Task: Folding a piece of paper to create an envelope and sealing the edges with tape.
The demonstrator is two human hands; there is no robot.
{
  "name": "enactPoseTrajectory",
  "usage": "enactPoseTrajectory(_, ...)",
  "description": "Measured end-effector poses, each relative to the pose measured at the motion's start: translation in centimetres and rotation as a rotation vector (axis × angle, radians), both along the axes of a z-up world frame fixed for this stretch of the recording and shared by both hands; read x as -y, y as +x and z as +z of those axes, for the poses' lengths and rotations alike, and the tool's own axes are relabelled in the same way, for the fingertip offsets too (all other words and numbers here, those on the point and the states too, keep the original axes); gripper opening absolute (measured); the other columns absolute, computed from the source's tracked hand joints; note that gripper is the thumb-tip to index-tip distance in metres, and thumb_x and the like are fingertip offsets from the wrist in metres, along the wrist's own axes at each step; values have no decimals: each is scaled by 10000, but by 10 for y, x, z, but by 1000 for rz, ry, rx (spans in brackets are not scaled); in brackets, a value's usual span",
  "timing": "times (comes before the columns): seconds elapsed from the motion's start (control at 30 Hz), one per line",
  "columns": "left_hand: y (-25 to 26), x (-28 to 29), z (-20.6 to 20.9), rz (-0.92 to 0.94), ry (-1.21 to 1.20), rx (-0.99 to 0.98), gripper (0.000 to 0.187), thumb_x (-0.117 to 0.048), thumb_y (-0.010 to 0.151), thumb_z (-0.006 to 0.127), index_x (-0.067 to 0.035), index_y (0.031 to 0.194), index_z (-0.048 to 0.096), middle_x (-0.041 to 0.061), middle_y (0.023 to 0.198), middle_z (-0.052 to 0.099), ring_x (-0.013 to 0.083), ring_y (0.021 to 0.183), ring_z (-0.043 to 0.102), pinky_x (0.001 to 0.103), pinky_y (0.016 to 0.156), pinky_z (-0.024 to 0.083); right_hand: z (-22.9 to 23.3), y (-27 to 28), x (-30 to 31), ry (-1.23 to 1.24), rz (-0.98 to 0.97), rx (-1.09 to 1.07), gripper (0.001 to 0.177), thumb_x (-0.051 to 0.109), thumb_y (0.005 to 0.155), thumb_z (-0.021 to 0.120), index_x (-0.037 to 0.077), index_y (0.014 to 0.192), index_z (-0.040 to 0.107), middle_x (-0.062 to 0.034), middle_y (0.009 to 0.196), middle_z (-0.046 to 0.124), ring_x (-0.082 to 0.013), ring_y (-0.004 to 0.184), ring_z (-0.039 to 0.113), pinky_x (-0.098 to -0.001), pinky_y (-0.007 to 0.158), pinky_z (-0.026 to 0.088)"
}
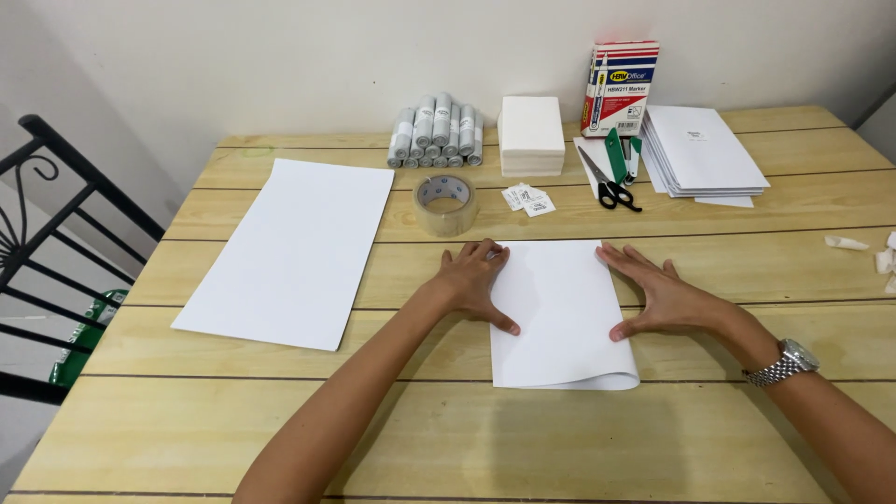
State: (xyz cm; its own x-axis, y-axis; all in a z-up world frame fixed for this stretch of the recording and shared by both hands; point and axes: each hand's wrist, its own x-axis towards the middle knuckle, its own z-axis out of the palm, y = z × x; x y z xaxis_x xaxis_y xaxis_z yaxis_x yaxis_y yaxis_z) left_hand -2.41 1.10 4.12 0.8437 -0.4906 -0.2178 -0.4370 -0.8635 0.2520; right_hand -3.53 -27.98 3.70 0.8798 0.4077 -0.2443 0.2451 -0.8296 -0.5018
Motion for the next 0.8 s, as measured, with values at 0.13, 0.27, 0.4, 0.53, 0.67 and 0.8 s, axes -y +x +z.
enactPoseTrajectory(0.13,1,0,-1,6,-4,-8,1212,-697,448,721,-119,1424,293,62,1405,321,312,1343,249,691,1018,231,0,-8,2,-42,11,-21,1284,545,457,907,258,1453,148,-17,1544,84,-318,1416,5,-721,1028,-22)
enactPoseTrajectory(0.27,-3,5,10,-7,82,-71,1261,-701,458,687,-109,1442,167,63,1454,193,299,1362,151,654,1037,171,-4,-24,6,-129,35,-57,1322,535,477,890,312,1447,20,25,1547,-70,-238,1418,-113,-624,1059,-63)
enactPoseTrajectory(0.4,-5,7,14,-8,163,-110,1298,-695,466,675,-111,1452,63,55,1492,76,278,1375,65,607,1053,137,-1,-45,8,-171,55,-84,1312,465,554,880,347,1441,-79,88,1547,-177,-127,1423,-207,-507,1091,-118)
enactPoseTrajectory(0.53,-7,6,12,-8,169,-139,1336,-689,456,672,-103,1456,8,50,1514,35,269,1394,26,640,1065,81,-8,-53,14,-153,42,-78,1294,499,537,855,364,1439,-63,103,1550,-155,-139,1427,-197,-518,1085,-118)
enactPoseTrajectory(0.67,-13,-4,3,-46,44,-131,1308,-694,496,641,-90,1451,-19,66,1531,-25,254,1404,-73,574,1079,27,-8,-58,10,-151,35,8,1131,534,582,785,388,1434,56,95,1556,-62,-153,1437,-106,-577,1067,-57)
enactPoseTrajectory(0.8,-15,-13,-3,-50,-95,-57,1241,-705,519,691,-89,1458,164,117,1519,151,328,1411,85,648,1077,61,10,-62,-23,-151,68,116,772,616,746,588,368,1408,277,-3,1531,140,-266,1411,93,-709,1036,40)
